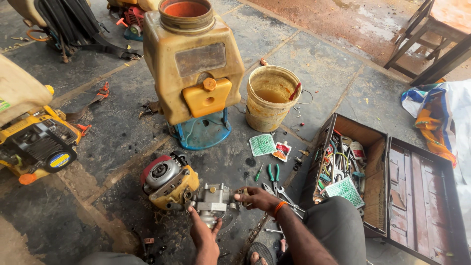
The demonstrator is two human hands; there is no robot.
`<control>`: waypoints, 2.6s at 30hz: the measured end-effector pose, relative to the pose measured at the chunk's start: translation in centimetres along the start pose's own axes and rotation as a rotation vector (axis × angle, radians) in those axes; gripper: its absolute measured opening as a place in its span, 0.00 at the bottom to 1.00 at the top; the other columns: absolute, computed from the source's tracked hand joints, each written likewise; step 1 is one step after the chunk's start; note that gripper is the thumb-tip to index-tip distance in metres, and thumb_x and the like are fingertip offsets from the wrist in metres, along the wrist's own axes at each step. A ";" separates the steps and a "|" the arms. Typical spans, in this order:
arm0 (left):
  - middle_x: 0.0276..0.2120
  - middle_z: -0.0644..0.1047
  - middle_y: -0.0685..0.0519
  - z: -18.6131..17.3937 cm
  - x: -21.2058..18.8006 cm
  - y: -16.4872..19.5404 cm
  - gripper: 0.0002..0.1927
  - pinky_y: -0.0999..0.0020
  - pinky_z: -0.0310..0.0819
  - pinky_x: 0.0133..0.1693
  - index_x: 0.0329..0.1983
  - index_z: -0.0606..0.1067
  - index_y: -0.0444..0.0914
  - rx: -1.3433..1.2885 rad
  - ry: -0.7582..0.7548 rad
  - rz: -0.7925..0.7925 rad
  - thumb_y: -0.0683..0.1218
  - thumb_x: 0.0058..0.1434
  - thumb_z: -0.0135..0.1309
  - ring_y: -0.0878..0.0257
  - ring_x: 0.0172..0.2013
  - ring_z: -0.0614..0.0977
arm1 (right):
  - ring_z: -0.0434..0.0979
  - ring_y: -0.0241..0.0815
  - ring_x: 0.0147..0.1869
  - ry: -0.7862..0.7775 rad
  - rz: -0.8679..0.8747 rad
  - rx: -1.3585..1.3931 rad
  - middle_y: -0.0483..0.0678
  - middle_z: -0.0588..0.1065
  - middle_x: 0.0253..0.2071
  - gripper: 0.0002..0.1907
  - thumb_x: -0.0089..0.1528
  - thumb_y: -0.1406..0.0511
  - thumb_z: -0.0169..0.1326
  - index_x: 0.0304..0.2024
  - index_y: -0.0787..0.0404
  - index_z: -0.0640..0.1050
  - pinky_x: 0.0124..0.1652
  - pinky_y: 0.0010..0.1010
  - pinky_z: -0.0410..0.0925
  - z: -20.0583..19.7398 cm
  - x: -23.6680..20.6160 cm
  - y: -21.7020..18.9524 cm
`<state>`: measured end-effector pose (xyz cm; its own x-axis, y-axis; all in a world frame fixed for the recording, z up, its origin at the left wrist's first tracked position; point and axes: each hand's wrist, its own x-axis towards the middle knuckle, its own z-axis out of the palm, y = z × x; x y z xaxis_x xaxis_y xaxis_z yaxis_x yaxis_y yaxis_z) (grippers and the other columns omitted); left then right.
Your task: The person sits on the floor and uses a T-handle wrench to loosen and remove a bolt from a small engine component. They then remove a gear and a cylindrical part, inspect them, and place them on the floor. The person continues to manipulate the engine part and tools throughout the clip.
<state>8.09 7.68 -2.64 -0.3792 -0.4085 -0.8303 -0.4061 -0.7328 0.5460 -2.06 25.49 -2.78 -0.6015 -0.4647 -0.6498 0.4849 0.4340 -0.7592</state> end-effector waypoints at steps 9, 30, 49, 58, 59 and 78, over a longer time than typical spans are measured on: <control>0.35 0.76 0.41 -1.5 0.1 1.4 0.39 0.62 0.83 0.32 0.55 0.69 0.29 -0.039 -0.055 0.097 0.70 0.70 0.36 0.56 0.31 0.81 | 0.72 0.35 0.38 -0.080 -0.124 0.080 0.41 0.73 0.32 0.30 0.57 0.46 0.64 0.54 0.58 0.82 0.43 0.30 0.71 -0.7 -1.2 0.1; 0.37 0.77 0.47 -3.7 -0.2 3.1 0.39 0.67 0.81 0.31 0.54 0.73 0.33 -0.214 -0.001 0.101 0.72 0.66 0.41 0.60 0.33 0.80 | 0.73 0.39 0.40 0.222 -0.221 0.537 0.54 0.79 0.47 0.21 0.63 0.56 0.48 0.53 0.60 0.77 0.48 0.34 0.72 -0.2 -0.5 0.4; 0.39 0.77 0.45 -2.6 0.5 0.4 0.42 0.73 0.83 0.27 0.63 0.69 0.33 -0.014 -0.053 0.021 0.72 0.65 0.42 0.64 0.29 0.83 | 0.74 0.50 0.58 0.430 0.024 0.308 0.54 0.75 0.55 0.29 0.66 0.48 0.43 0.61 0.58 0.72 0.56 0.44 0.70 0.0 1.3 1.6; 0.38 0.79 0.42 -2.4 1.2 0.6 0.40 0.73 0.75 0.23 0.60 0.71 0.35 0.101 -0.081 0.049 0.72 0.65 0.39 0.62 0.26 0.82 | 0.80 0.49 0.55 0.147 0.003 0.026 0.57 0.79 0.52 0.43 0.62 0.37 0.42 0.61 0.64 0.73 0.53 0.43 0.75 0.7 0.0 0.5; 0.38 0.79 0.43 -2.3 1.4 0.6 0.40 0.73 0.75 0.23 0.59 0.72 0.34 0.106 -0.082 0.046 0.72 0.65 0.39 0.62 0.26 0.82 | 0.82 0.48 0.52 0.078 0.023 -0.008 0.56 0.79 0.49 0.40 0.61 0.38 0.45 0.60 0.61 0.72 0.51 0.42 0.76 1.0 -0.4 0.4; 0.39 0.77 0.43 -3.3 1.2 1.3 0.41 0.71 0.78 0.26 0.55 0.73 0.31 0.031 -0.012 0.051 0.73 0.64 0.43 0.61 0.31 0.82 | 0.68 0.32 0.24 -0.136 0.118 0.383 0.43 0.72 0.25 0.21 0.67 0.51 0.52 0.37 0.64 0.77 0.25 0.24 0.65 3.1 0.1 2.3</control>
<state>9.79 4.45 -3.31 -0.4097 -0.4383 -0.8000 -0.4117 -0.6937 0.5909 1.02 24.04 -4.73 -0.4509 -0.5374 -0.7127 0.7620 0.1842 -0.6209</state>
